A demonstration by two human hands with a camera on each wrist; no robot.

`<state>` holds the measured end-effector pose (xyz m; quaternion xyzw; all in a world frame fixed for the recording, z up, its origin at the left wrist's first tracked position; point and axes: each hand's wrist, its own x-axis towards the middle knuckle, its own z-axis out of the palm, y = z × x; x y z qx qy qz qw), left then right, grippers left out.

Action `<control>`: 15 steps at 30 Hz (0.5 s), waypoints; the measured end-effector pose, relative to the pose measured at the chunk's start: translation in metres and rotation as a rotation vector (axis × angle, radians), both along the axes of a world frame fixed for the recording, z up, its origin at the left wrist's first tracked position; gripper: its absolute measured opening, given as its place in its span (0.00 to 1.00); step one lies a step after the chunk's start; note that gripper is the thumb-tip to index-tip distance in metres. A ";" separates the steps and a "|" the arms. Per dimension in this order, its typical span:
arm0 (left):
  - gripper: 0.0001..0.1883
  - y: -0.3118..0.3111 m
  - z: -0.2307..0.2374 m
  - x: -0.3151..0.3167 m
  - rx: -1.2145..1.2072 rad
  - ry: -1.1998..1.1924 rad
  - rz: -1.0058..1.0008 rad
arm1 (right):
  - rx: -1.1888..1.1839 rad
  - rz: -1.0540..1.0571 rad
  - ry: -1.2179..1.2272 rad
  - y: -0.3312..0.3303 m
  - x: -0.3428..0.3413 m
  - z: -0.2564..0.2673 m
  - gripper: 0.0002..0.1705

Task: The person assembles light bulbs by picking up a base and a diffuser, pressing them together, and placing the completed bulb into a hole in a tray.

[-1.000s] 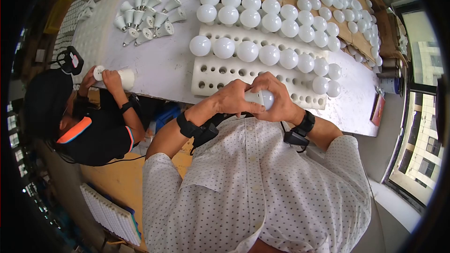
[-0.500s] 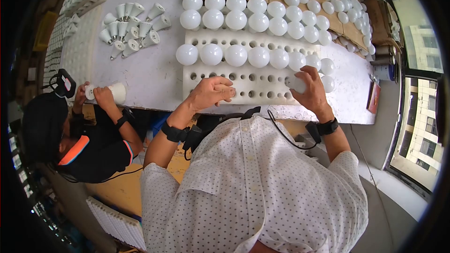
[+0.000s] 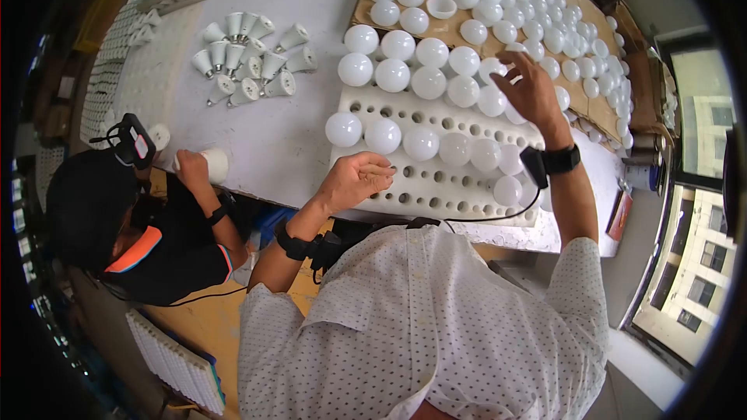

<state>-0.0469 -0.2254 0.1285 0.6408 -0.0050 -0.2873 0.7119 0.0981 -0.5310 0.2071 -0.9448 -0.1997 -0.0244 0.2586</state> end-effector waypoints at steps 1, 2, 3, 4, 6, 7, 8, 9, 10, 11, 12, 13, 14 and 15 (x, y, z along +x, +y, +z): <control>0.19 0.007 0.002 0.002 0.017 0.001 0.035 | -0.081 -0.076 0.067 0.008 0.027 -0.003 0.22; 0.16 0.016 0.003 0.002 0.037 -0.056 0.098 | -0.208 -0.054 0.012 0.001 0.061 -0.025 0.25; 0.14 0.027 0.004 0.003 0.064 -0.112 0.165 | -0.308 -0.031 0.014 -0.001 0.087 -0.041 0.27; 0.14 0.039 0.002 0.006 0.087 -0.098 0.258 | -0.390 0.006 0.021 -0.002 0.107 -0.053 0.29; 0.13 0.066 -0.005 0.014 0.211 -0.134 0.429 | -0.457 -0.009 0.048 -0.004 0.135 -0.082 0.33; 0.13 0.079 -0.012 0.021 0.312 -0.182 0.548 | -0.484 -0.011 0.083 -0.005 0.144 -0.092 0.33; 0.13 0.094 -0.027 0.026 0.422 -0.242 0.633 | -0.519 -0.021 0.105 0.003 0.144 -0.093 0.34; 0.13 0.105 -0.037 0.034 0.434 -0.236 0.650 | -0.557 -0.039 0.128 0.010 0.143 -0.090 0.35; 0.15 0.115 -0.045 0.043 0.585 -0.292 0.710 | -0.552 -0.024 0.128 0.015 0.143 -0.089 0.35; 0.17 0.124 -0.053 0.052 0.736 -0.350 0.762 | -0.583 -0.054 0.144 0.019 0.143 -0.089 0.36; 0.17 0.130 -0.063 0.062 0.742 -0.347 0.765 | -0.615 -0.089 0.161 0.021 0.141 -0.089 0.37; 0.19 0.134 -0.072 0.072 0.938 -0.458 0.667 | -0.613 -0.086 0.162 0.021 0.139 -0.088 0.37; 0.22 0.137 -0.082 0.083 1.130 -0.570 0.559 | -0.601 -0.114 0.104 0.019 0.136 -0.088 0.38; 0.22 0.139 -0.093 0.092 1.130 -0.571 0.558 | -0.590 -0.143 0.046 0.015 0.134 -0.086 0.39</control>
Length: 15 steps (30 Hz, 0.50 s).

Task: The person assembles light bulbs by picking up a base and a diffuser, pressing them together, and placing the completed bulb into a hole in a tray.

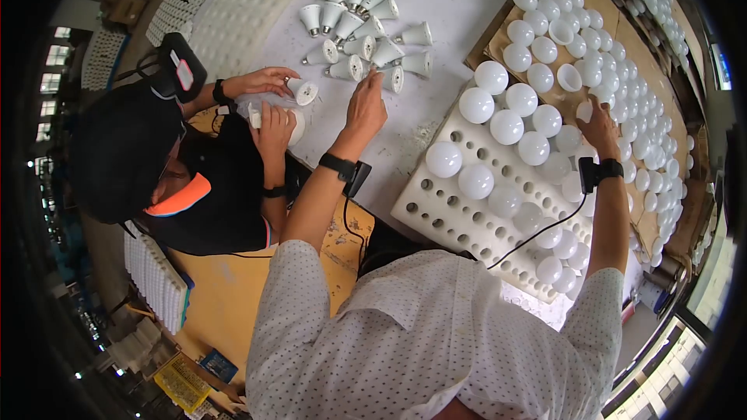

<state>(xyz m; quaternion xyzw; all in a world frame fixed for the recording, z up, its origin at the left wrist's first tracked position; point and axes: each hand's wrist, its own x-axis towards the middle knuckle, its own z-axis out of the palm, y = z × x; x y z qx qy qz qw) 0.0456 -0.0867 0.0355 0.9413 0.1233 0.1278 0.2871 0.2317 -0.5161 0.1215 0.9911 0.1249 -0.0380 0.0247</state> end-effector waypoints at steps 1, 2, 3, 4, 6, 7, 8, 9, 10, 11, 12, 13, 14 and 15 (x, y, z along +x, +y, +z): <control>0.23 0.002 -0.012 0.010 0.137 -0.013 -0.055 | 0.049 -0.037 -0.018 -0.004 -0.003 0.005 0.38; 0.24 0.003 -0.024 0.020 0.273 -0.028 -0.114 | 0.047 -0.045 -0.021 -0.013 -0.005 0.007 0.38; 0.24 0.005 -0.037 0.027 0.309 -0.016 -0.109 | 0.165 -0.046 -0.102 -0.027 -0.008 0.009 0.37; 0.24 0.004 -0.038 0.029 0.303 -0.024 -0.126 | 0.279 -0.051 -0.188 -0.035 -0.016 0.018 0.36; 0.20 0.006 -0.038 0.035 0.399 0.076 -0.114 | 0.754 -0.254 0.052 -0.049 -0.047 0.032 0.36; 0.19 0.006 -0.036 0.036 0.434 0.103 -0.139 | 1.145 -0.280 0.192 -0.054 -0.065 0.037 0.37; 0.17 0.005 -0.033 0.035 0.468 0.127 -0.167 | 1.536 -0.290 0.322 -0.058 -0.085 0.044 0.38; 0.18 0.002 -0.027 0.034 0.448 0.182 -0.168 | 1.606 -0.250 0.337 -0.051 -0.107 0.055 0.40; 0.18 0.000 -0.022 0.032 0.432 0.240 -0.166 | 1.677 -0.202 0.355 -0.040 -0.127 0.064 0.43; 0.18 -0.002 -0.024 0.030 0.425 0.223 -0.196 | 1.668 -0.199 0.360 -0.035 -0.144 0.066 0.44; 0.20 -0.002 -0.028 0.029 0.271 0.270 -0.081 | 1.661 -0.189 0.370 -0.032 -0.158 0.065 0.46; 0.23 -0.007 -0.024 0.026 0.118 0.321 0.038 | 1.701 -0.181 0.386 -0.029 -0.170 0.064 0.48; 0.23 -0.011 -0.021 0.019 0.118 0.316 0.022 | 1.742 -0.172 0.409 -0.028 -0.181 0.060 0.50; 0.24 -0.016 -0.004 0.009 -0.053 0.244 0.128 | 1.788 -0.171 0.428 -0.028 -0.191 0.053 0.52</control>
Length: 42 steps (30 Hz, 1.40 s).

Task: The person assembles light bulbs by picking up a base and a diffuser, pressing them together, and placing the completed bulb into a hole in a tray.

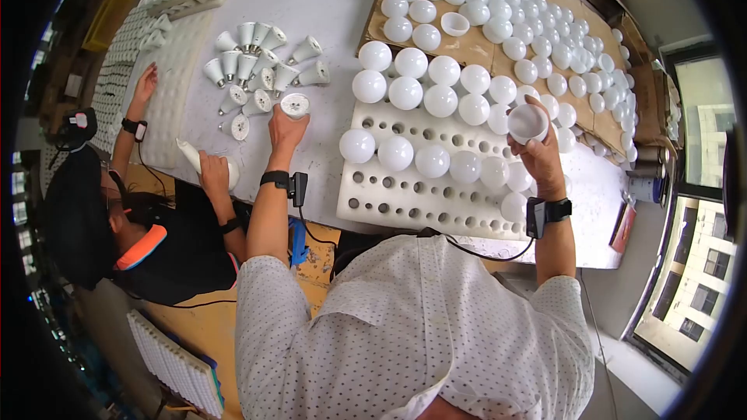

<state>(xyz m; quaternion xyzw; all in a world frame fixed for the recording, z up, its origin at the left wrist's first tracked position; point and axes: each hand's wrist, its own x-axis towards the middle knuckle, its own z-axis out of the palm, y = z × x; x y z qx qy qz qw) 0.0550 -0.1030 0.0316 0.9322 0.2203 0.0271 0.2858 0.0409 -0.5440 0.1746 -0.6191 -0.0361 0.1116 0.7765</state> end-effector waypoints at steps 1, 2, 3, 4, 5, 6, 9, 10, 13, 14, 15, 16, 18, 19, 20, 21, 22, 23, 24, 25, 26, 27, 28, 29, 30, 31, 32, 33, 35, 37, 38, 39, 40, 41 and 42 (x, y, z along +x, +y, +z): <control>0.25 -0.003 0.010 -0.008 -0.150 -0.079 0.130 | 0.091 0.027 -0.004 0.005 -0.009 0.000 0.50; 0.25 0.002 0.006 -0.015 -0.313 -0.173 0.112 | 0.186 0.043 0.037 0.007 -0.017 -0.003 0.49; 0.25 -0.003 0.014 -0.026 -0.313 -0.172 0.112 | 0.280 0.062 0.081 0.010 -0.024 -0.007 0.47; 0.25 -0.011 0.032 -0.038 -0.720 -0.283 0.074 | 0.370 0.088 0.095 0.017 -0.031 -0.009 0.45; 0.24 -0.019 0.052 -0.050 -1.125 -0.397 0.034 | 0.440 0.083 0.135 0.024 -0.038 -0.009 0.44; 0.24 -0.032 0.075 -0.063 -1.297 -0.338 -0.045 | 0.490 0.094 0.157 0.031 -0.041 -0.011 0.44; 0.22 -0.082 0.127 -0.093 -1.707 -0.070 -0.309 | 0.592 0.169 0.202 0.048 -0.051 -0.019 0.44; 0.24 -0.099 0.134 -0.100 -1.676 -0.016 -0.370 | 0.644 0.202 0.221 0.054 -0.053 -0.020 0.45; 0.24 -0.144 0.154 -0.111 -1.596 0.100 -0.521 | 0.631 0.259 0.192 0.067 -0.062 -0.020 0.46; 0.24 -0.153 0.154 -0.113 -1.594 0.099 -0.522 | 0.621 0.251 0.197 0.071 -0.065 -0.018 0.47; 0.23 -0.161 0.153 -0.115 -1.573 0.104 -0.557 | 0.621 0.250 0.195 0.072 -0.068 -0.017 0.47; 0.22 -0.166 0.152 -0.116 -1.551 0.108 -0.593 | 0.627 0.272 0.192 0.072 -0.070 -0.017 0.47; 0.22 -0.170 0.147 -0.118 -1.544 0.114 -0.618 | 0.634 0.292 0.197 0.072 -0.075 -0.014 0.46; 0.22 -0.172 0.146 -0.119 -1.535 0.118 -0.640 | 0.635 0.287 0.195 0.072 -0.077 -0.015 0.46; 0.22 -0.172 0.145 -0.121 -1.535 0.123 -0.644 | 0.641 0.307 0.193 0.071 -0.078 -0.015 0.46; 0.22 -0.172 0.145 -0.122 -1.522 0.141 -0.648 | 0.647 0.328 0.190 0.070 -0.079 -0.016 0.46; 0.22 -0.172 0.145 -0.122 -1.509 0.156 -0.653 | 0.647 0.324 0.188 0.070 -0.080 -0.016 0.46; 0.22 -0.172 0.146 -0.123 -1.510 0.159 -0.655 | 0.639 0.323 0.194 0.070 -0.081 -0.016 0.46; 0.22 -0.173 0.147 -0.124 -1.521 0.150 -0.655 | 0.631 0.321 0.201 0.069 -0.082 -0.017 0.46; 0.21 -0.173 0.148 -0.125 -1.533 0.140 -0.654 | 0.630 0.319 0.201 0.069 -0.082 -0.017 0.46; 0.21 -0.173 0.147 -0.125 -1.534 0.141 -0.654 | 0.624 0.326 0.201 0.068 -0.082 -0.018 0.45; 0.21 -0.172 0.146 -0.125 -1.526 0.151 -0.657 | 0.618 0.334 0.200 0.068 -0.081 -0.018 0.45; 0.22 -0.172 0.146 -0.124 -1.519 0.161 -0.660 | 0.617 0.333 0.200 0.067 -0.081 -0.016 0.45; 0.22 -0.171 0.146 -0.124 -1.520 0.162 -0.660 | 0.532 0.335 0.178 0.067 -0.081 -0.011 0.45; 0.22 -0.169 0.147 -0.123 -1.474 0.189 -0.668 | 0.447 0.338 0.157 0.066 -0.081 -0.006 0.44; 0.23 -0.167 0.149 -0.123 -1.428 0.217 -0.675 | 0.447 0.338 0.159 0.065 -0.080 -0.003 0.44; 0.23 -0.165 0.152 -0.122 -1.429 0.219 -0.674 | 0.123 0.356 -0.021 0.062 -0.079 0.001 0.44; 0.23 -0.163 0.157 -0.121 -1.338 0.221 -0.712 | -0.202 0.366 -0.196 0.061 -0.079 0.006 0.44; 0.24 -0.160 0.157 -0.119 -1.248 0.231 -0.749 | -0.297 0.382 -0.105 0.064 -0.085 0.023 0.44; 0.25 -0.157 0.154 -0.118 -1.056 0.317 -0.805 | -0.587 0.488 -0.372 0.068 -0.086 0.026 0.44; 0.25 -0.157 0.154 -0.119 -1.056 0.321 -0.804 | -0.645 0.509 -0.454 0.071 -0.087 0.027 0.45; 0.24 -0.157 0.154 -0.120 -1.036 0.335 -0.810 | -0.644 0.508 -0.451 0.074 -0.089 0.029 0.45; 0.22 -0.157 0.154 -0.121 -1.016 0.350 -0.818 | -0.719 0.545 -0.442 0.077 -0.092 0.032 0.44; 0.22 -0.157 0.152 -0.122 -1.017 0.352 -0.819 | -0.795 0.581 -0.434 0.079 -0.094 0.034 0.44; 0.23 -0.157 0.147 -0.123 -0.973 0.344 -0.837 | -0.796 0.580 -0.432 0.081 -0.095 0.035 0.44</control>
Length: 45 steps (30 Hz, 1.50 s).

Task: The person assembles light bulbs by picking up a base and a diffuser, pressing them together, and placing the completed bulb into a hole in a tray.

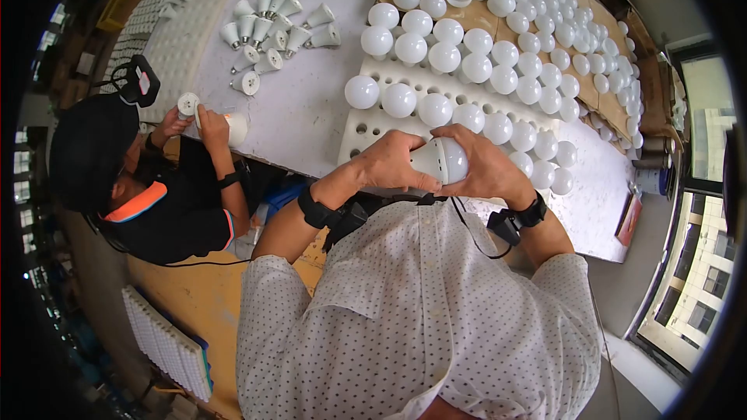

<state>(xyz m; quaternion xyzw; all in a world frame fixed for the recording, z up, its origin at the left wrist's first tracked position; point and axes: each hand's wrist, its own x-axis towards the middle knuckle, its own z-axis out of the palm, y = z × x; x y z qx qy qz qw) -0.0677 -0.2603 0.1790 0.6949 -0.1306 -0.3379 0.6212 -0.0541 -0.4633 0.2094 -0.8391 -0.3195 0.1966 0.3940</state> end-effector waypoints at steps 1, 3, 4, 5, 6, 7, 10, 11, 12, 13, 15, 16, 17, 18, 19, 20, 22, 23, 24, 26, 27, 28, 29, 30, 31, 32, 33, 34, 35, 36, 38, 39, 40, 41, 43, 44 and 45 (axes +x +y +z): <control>0.23 0.000 -0.002 -0.001 0.031 -0.031 -0.012 | -0.045 -0.003 0.021 0.001 -0.001 0.000 0.45; 0.24 0.001 0.004 0.000 0.051 -0.014 -0.028 | -0.091 -0.006 0.042 0.004 -0.003 0.001 0.45; 0.25 0.002 0.006 -0.001 0.071 0.004 -0.043 | -0.047 -0.004 0.052 0.004 -0.005 0.000 0.43; 0.25 0.002 0.005 -0.002 0.069 0.004 -0.040 | -0.004 0.000 0.062 0.005 -0.007 -0.001 0.41; 0.26 0.002 0.002 -0.003 0.063 -0.047 -0.030 | -0.006 0.002 0.062 0.007 -0.007 -0.004 0.41; 0.27 0.001 -0.001 -0.004 0.057 -0.099 -0.020 | 0.115 0.037 -0.040 0.008 -0.007 -0.009 0.40; 0.30 0.000 -0.014 -0.007 0.015 -0.236 -0.012 | 0.289 0.072 -0.160 0.013 -0.009 -0.015 0.38; 0.30 -0.001 -0.014 -0.007 0.014 -0.235 -0.011 | 0.345 0.069 -0.182 0.014 -0.010 -0.017 0.37; 0.29 -0.001 -0.013 -0.008 0.014 -0.243 -0.021 | 0.344 0.069 -0.180 0.013 -0.011 -0.019 0.37; 0.28 -0.002 -0.012 -0.009 0.015 -0.250 -0.033 | 0.347 0.061 -0.174 0.012 -0.014 -0.023 0.35; 0.27 -0.004 -0.019 -0.009 0.040 -0.277 -0.036 | 0.350 0.049 -0.165 0.009 -0.016 -0.029 0.33; 0.27 -0.005 -0.020 -0.010 0.065 -0.307 -0.035 | 0.377 0.046 -0.164 0.008 -0.017 -0.031 0.31; 0.27 -0.006 -0.019 -0.010 0.065 -0.304 -0.037 | 0.404 0.043 -0.165 0.008 -0.018 -0.033 0.30; 0.26 -0.007 -0.011 -0.011 0.040 -0.293 -0.030 | 0.404 0.040 -0.160 0.007 -0.019 -0.035 0.30; 0.26 -0.008 -0.006 -0.011 0.016 -0.282 -0.023 | 0.407 0.027 -0.156 0.006 -0.020 -0.036 0.30; 0.26 -0.009 -0.010 -0.011 0.016 -0.277 -0.028 | 0.410 0.011 -0.151 0.005 -0.022 -0.037 0.29; 0.27 -0.012 -0.017 -0.011 0.059 -0.266 -0.074 | 0.422 -0.005 -0.145 0.004 -0.024 -0.041 0.29; 0.27 -0.013 -0.017 -0.011 0.057 -0.261 -0.083 | 0.435 -0.013 -0.148 0.003 -0.025 -0.042 0.29; 0.27 -0.014 -0.011 -0.010 0.060 -0.174 -0.110 | 0.432 -0.022 -0.145 0.002 -0.026 -0.043 0.29; 0.26 -0.016 -0.010 -0.007 0.062 -0.088 -0.145 | 0.438 -0.057 -0.114 0.001 -0.028 -0.043 0.29; 0.25 -0.017 -0.016 -0.006 0.036 -0.044 -0.155 | 0.436 -0.066 -0.112 -0.001 -0.028 -0.045 0.29; 0.24 -0.018 -0.021 -0.006 0.010 0.001 -0.165 | 0.428 -0.078 -0.093 -0.003 -0.028 -0.049 0.29; 0.24 -0.018 -0.023 -0.004 0.009 0.006 -0.174 | 0.420 -0.089 -0.073 -0.004 -0.029 -0.052 0.29; 0.23 -0.017 -0.025 -0.001 0.001 0.133 -0.162 | 0.418 -0.096 -0.074 -0.003 -0.029 -0.056 0.29; 0.22 -0.017 -0.028 0.002 -0.009 0.263 -0.150 | 0.433 -0.194 0.015 0.000 -0.031 -0.059 0.32; 0.24 -0.016 -0.051 0.002 -0.171 0.444 -0.167 | 0.447 -0.291 0.104 0.000 -0.033 -0.060 0.34; 0.24 -0.017 -0.061 0.001 -0.172 0.440 -0.170 | 0.445 -0.292 0.099 -0.001 -0.029 -0.059 0.34; 0.26 -0.017 -0.068 -0.001 -0.420 0.624 -0.166 | 0.465 -0.223 0.022 -0.002 -0.025 -0.058 0.37; 0.27 -0.016 -0.076 -0.004 -0.669 0.808 -0.160 | 0.484 -0.154 -0.054 -0.002 -0.022 -0.057 0.39; 0.31 -0.019 -0.081 -0.006 -0.816 0.888 -0.165 | 0.483 -0.157 -0.059 -0.001 -0.023 -0.057 0.39; 0.31 -0.023 -0.088 -0.005 -0.914 0.942 -0.171 | 0.549 -0.262 0.171 0.002 -0.029 -0.055 0.42; 0.31 -0.025 -0.088 -0.005 -1.009 0.998 -0.168 | 0.541 -0.266 0.170 0.003 -0.031 -0.053 0.42; 0.32 -0.027 -0.090 -0.005 -1.040 1.028 -0.156 | 0.545 -0.323 0.259 0.005 -0.031 -0.051 0.41; 0.32 -0.026 -0.092 -0.003 -1.043 1.029 -0.160 | 0.550 -0.380 0.350 0.006 -0.031 -0.050 0.41; 0.32 -0.024 -0.093 -0.002 -1.051 1.006 -0.237 | 0.466 -0.354 0.331 0.003 -0.032 -0.050 0.40; 0.32 -0.021 -0.093 -0.002 -1.053 1.012 -0.239 | 0.387 -0.323 0.308 0.000 -0.031 -0.050 0.39; 0.30 -0.015 -0.086 -0.001 -0.796 0.893 -0.186 | 0.385 -0.326 0.310 -0.007 -0.028 -0.051 0.39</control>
